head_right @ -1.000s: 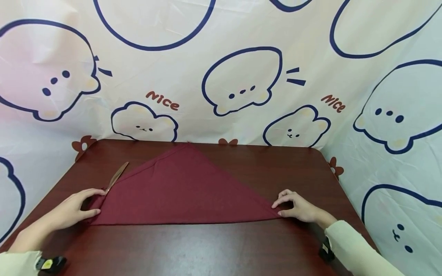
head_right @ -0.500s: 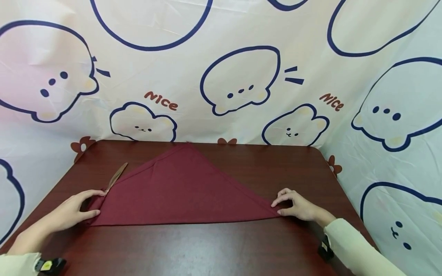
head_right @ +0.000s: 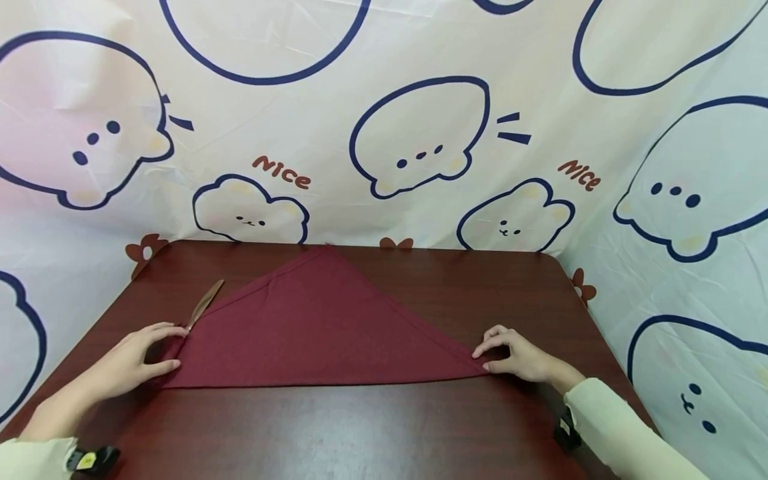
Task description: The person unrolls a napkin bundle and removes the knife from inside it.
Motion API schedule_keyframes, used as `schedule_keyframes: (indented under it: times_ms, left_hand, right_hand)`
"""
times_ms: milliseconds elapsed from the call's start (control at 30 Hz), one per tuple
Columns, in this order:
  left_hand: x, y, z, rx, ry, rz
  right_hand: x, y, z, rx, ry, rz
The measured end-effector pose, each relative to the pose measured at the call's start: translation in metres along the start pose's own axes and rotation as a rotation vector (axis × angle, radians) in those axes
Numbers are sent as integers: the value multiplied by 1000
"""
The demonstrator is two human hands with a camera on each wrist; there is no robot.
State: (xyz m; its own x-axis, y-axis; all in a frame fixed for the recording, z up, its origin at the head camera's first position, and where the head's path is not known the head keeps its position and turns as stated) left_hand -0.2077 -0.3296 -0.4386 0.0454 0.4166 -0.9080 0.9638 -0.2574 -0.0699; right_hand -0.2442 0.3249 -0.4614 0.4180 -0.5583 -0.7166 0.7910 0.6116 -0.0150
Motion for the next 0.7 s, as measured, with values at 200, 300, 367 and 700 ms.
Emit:
schedule_keyframes:
  times_ms: [200,300,367,700]
  left_hand:
    - [2,-2,-10,-14,-19,3]
    - [5,-3,-10,-21,-31,20]
    - [7,-3,-8,-29,-37,33]
    - [6,-2,2,-32,-53,37]
  right_hand:
    - [-1,0,0,-2,3,-6]
    - [-1,0,0,-9,5,-10]
    - [-1,0,1,-15,4,-8]
    - [0,0,1,-25,6,-2]
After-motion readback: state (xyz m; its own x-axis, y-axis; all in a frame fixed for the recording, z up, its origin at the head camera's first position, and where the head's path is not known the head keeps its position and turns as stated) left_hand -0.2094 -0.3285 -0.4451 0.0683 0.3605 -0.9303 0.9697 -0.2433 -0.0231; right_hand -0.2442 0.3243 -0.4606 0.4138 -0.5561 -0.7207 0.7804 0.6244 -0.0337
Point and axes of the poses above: each hand's wrist, its own y-axis away from the middle knuckle, its own x-axis out of the palm, z = x × y, the point moved 5 cm from there along -y, towards the middle knuckle
